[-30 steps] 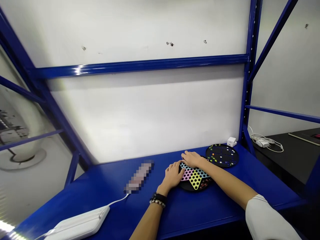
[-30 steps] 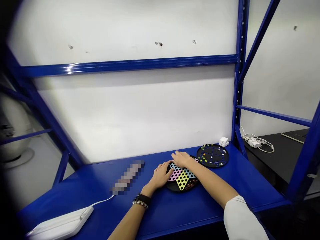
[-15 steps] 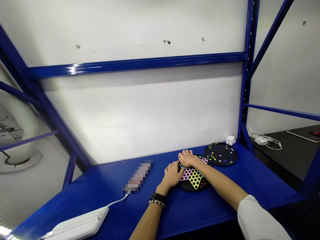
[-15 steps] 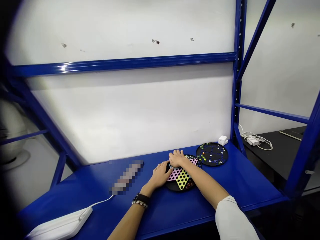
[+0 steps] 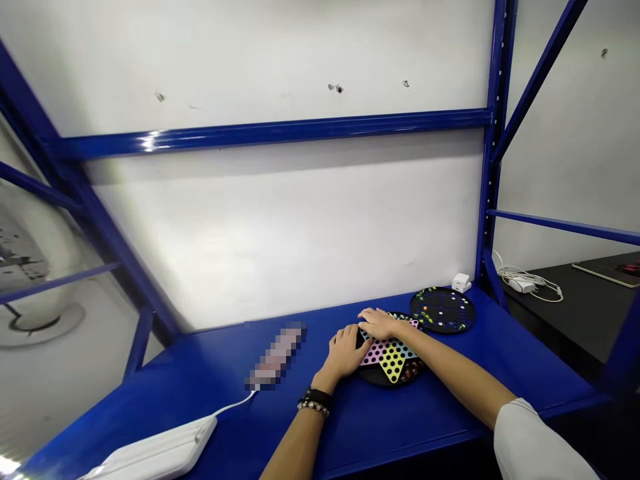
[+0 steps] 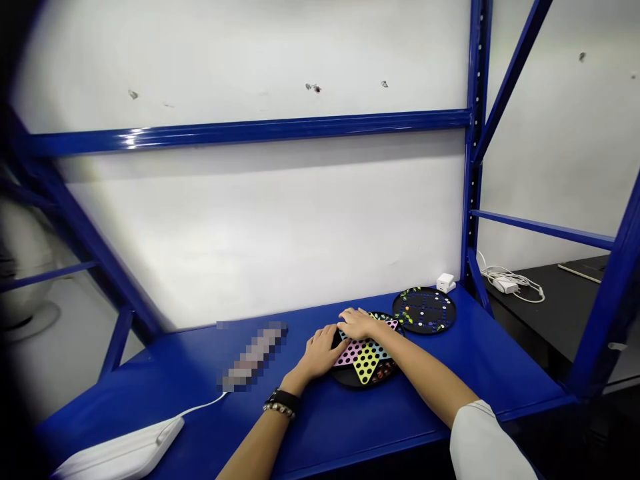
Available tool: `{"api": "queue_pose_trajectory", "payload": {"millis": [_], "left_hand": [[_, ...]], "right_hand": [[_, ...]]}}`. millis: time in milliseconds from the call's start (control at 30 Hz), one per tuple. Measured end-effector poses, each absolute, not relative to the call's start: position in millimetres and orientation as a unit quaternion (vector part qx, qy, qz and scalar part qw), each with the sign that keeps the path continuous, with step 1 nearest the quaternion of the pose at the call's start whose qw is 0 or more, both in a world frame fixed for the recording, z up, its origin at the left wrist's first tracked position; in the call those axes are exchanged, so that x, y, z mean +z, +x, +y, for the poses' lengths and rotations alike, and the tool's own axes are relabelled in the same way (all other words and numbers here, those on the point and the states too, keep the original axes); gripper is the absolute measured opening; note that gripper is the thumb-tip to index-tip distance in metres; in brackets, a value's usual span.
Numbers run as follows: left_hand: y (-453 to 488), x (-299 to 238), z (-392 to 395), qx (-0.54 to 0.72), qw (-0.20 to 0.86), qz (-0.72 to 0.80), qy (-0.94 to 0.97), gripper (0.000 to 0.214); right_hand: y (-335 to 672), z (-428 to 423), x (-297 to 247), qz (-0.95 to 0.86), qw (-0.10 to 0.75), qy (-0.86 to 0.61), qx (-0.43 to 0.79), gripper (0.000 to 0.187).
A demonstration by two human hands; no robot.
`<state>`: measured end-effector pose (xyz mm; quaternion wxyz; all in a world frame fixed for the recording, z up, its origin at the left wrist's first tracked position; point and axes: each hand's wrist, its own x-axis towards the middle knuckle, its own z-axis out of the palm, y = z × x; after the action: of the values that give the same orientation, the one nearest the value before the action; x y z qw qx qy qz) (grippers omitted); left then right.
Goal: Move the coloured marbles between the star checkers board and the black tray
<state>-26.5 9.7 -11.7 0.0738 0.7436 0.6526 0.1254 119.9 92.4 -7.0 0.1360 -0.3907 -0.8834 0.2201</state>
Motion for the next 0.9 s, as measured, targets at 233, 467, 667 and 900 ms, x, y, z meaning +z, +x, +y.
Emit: {"api": "queue_pose_trajectory", "payload": {"millis": [233, 467, 667, 900], "left_hand": [[-24.8, -6.5, 6.2, 0.133, 0.081, 0.649, 0.745, 0.053], [-26.5, -11.1, 10.7, 0.133, 0.086, 0.652, 0.742, 0.053], [-26.3, -12.7, 11.3, 0.132, 0.082, 0.650, 0.744, 0.054], [-24.5, -8.6, 9.2, 0.131, 0.089, 0.652, 0.741, 0.054]], "right_hand": [[202.4, 90.8, 15.5, -0.812, 0.252, -0.515, 0.105, 0.028], [271.6, 82.5, -8.8, -0.793, 0.122, -0.595, 0.046, 0.020], [267.1, 82.6, -17.1, -0.811, 0.098, -0.575, 0.040, 0.020], [278.9, 91.0, -18.3, -0.831, 0.155, -0.527, 0.081, 0.013]]}}
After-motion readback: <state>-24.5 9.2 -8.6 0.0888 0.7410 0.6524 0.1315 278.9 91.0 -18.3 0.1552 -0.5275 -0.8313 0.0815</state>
